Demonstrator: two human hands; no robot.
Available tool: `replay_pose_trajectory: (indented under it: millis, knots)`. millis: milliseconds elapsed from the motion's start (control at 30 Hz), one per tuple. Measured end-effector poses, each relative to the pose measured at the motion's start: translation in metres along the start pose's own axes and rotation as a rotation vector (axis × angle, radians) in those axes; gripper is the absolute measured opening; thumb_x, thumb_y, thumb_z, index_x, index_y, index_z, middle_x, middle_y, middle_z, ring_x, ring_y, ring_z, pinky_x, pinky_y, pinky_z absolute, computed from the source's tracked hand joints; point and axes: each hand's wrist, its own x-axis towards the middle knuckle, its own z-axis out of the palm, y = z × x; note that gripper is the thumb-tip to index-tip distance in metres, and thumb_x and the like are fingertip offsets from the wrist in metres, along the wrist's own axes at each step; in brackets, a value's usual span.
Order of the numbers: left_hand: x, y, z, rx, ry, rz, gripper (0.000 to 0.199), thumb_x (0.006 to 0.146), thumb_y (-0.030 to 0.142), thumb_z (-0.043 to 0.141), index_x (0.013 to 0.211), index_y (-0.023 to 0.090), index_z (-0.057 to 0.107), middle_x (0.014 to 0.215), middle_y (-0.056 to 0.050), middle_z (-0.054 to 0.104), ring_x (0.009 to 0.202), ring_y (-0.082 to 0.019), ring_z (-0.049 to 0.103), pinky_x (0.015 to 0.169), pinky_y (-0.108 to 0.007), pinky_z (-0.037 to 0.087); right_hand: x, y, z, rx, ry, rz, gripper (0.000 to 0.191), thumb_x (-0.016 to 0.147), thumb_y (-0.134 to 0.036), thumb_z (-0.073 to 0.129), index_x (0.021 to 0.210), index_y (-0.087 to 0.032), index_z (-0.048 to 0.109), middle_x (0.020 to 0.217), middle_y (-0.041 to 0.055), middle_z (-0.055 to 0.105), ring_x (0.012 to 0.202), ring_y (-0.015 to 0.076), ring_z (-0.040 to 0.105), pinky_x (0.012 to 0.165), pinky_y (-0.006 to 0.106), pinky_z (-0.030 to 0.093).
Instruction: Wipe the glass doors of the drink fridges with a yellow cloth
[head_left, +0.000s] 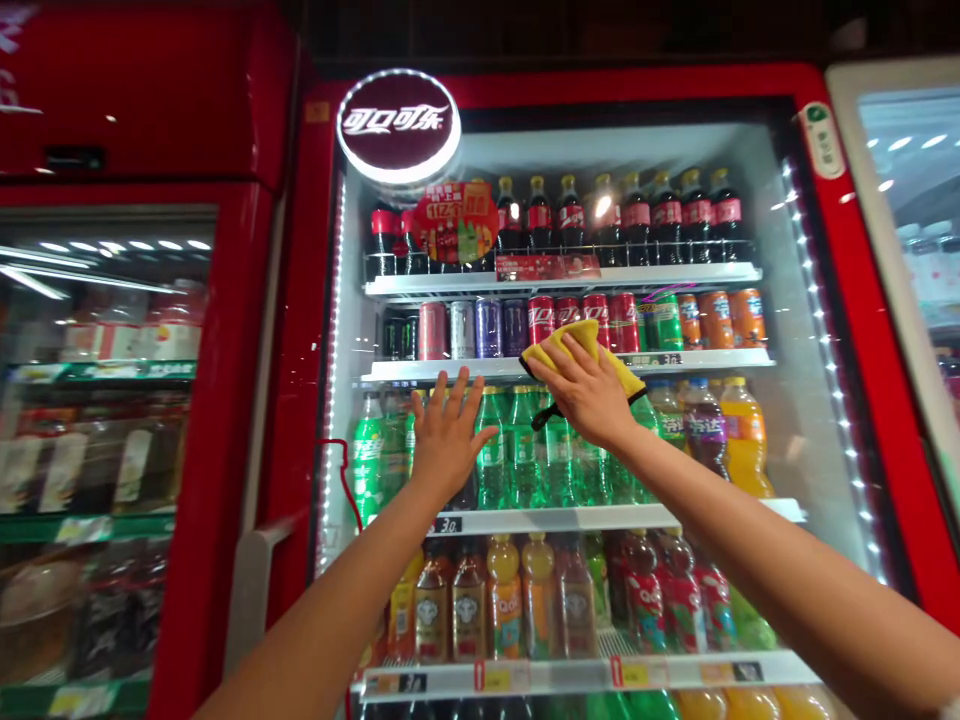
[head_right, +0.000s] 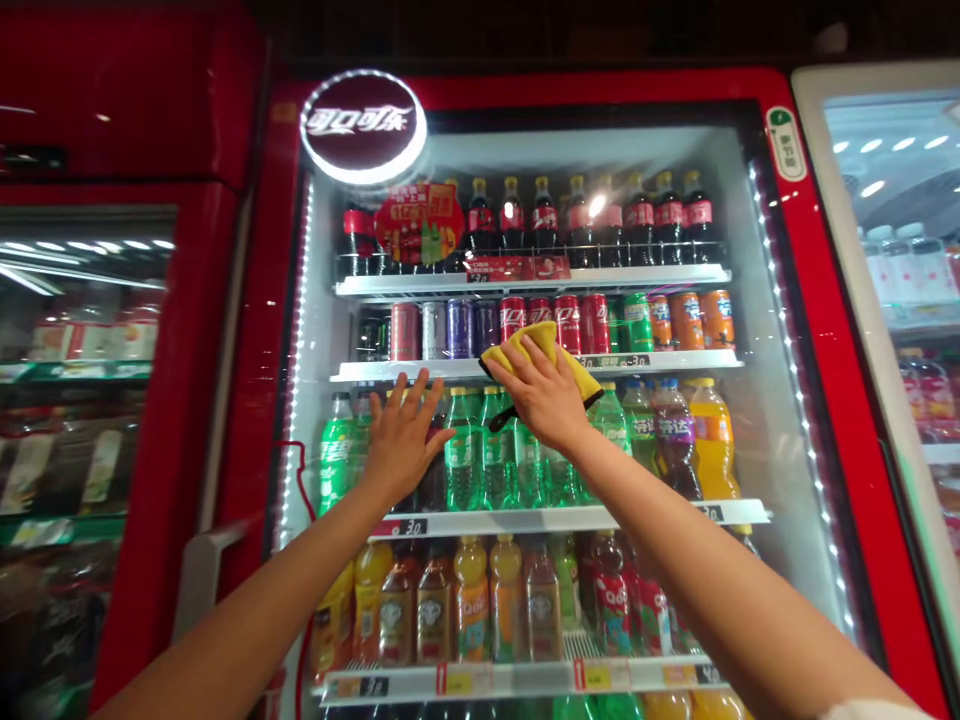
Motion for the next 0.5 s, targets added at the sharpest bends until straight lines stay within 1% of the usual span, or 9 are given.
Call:
replay_pose_trajectory:
  millis: [67,100,133,200,267,333,367,433,500]
  knots:
    - [-0.001,0.000,0.004,-0.023,0.030,0.008,0.077,0.101,0.049,0.055,0.167,0.031,0.018,0.172,-0.009,0.030,0.161,-0.036,0.020,0.128,-0.070,0.015,-0.014,0.010,-0.006,0.000,-0.063,-0.142,0.070,0.102,-0.024,0.050,0.163,-0.045,0.024,0.167,-0.0062,0.041,0.157,0.0268,0.028,0.127,0.058,0.024]
    - [-0.001,0.000,0.006,-0.032,0.040,0.009,0.078,0.101,0.048,0.056,0.167,0.032,0.017,0.172,-0.009,0.030,0.161,-0.036,0.020,0.127,-0.070,0.015,-0.018,0.017,-0.009,0.000,-0.077,-0.182,0.069,0.103,-0.024,0.050,0.163,-0.045,0.025,0.166,-0.0063,0.041,0.157,0.0261,0.029,0.127,0.056,0.026]
    - [-0.002,-0.001,0.008,-0.038,0.046,0.010,0.078,0.101,0.048,0.057,0.167,0.032,0.017,0.172,-0.009,0.030,0.160,-0.036,0.021,0.127,-0.071,0.015,-0.019,0.023,-0.011,-0.002,-0.076,-0.189,0.066,0.103,-0.024,0.049,0.163,-0.044,0.028,0.166,-0.0057,0.042,0.157,0.0261,0.030,0.125,0.056,0.028]
    - [-0.002,-0.001,0.009,-0.042,0.054,0.015,0.078,0.101,0.049,0.057,0.166,0.032,0.017,0.172,-0.008,0.031,0.160,-0.036,0.021,0.127,-0.071,0.015,-0.011,0.028,-0.011,-0.008,-0.035,-0.112,0.060,0.105,-0.025,0.046,0.161,-0.041,0.035,0.164,-0.0030,0.045,0.155,0.0275,0.033,0.123,0.057,0.031]
    - [-0.003,-0.002,0.010,-0.038,0.059,0.019,0.078,0.101,0.049,0.056,0.167,0.032,0.017,0.172,-0.008,0.031,0.161,-0.036,0.021,0.128,-0.070,0.014,0.006,0.017,-0.004,-0.007,0.022,0.021,0.056,0.105,-0.023,0.043,0.159,-0.038,0.040,0.164,-0.0003,0.046,0.155,0.0299,0.033,0.121,0.061,0.032]
    - [-0.004,-0.002,0.009,-0.025,0.058,0.020,0.078,0.101,0.050,0.055,0.167,0.032,0.017,0.171,-0.008,0.031,0.161,-0.035,0.020,0.128,-0.070,0.014,0.025,-0.006,0.005,0.008,0.069,0.121,0.057,0.104,-0.022,0.043,0.159,-0.036,0.042,0.164,0.0009,0.045,0.155,0.0317,0.032,0.121,0.063,0.031]
    - [-0.005,-0.003,0.009,-0.016,0.054,0.020,0.078,0.101,0.050,0.055,0.167,0.031,0.017,0.171,-0.009,0.031,0.161,-0.035,0.019,0.128,-0.070,0.013,0.031,-0.019,0.009,0.018,0.083,0.140,0.058,0.104,-0.021,0.044,0.159,-0.036,0.041,0.165,0.0009,0.045,0.156,0.0319,0.031,0.122,0.064,0.030]
    - [-0.005,-0.003,0.007,0.003,0.041,0.023,0.077,0.101,0.049,0.055,0.167,0.029,0.020,0.171,-0.010,0.032,0.161,-0.035,0.018,0.128,-0.070,0.012,0.035,-0.040,0.014,0.039,0.079,0.096,0.058,0.103,-0.022,0.045,0.159,-0.037,0.041,0.165,0.0001,0.044,0.156,0.0308,0.031,0.123,0.062,0.029]
    - [-0.006,-0.002,0.006,0.020,0.028,0.024,0.076,0.101,0.048,0.056,0.166,0.027,0.023,0.171,-0.012,0.032,0.162,-0.035,0.016,0.128,-0.069,0.011,0.027,-0.047,0.013,0.061,0.047,-0.046,0.057,0.103,-0.023,0.047,0.158,-0.037,0.043,0.164,-0.0012,0.045,0.155,0.0284,0.033,0.125,0.059,0.029]
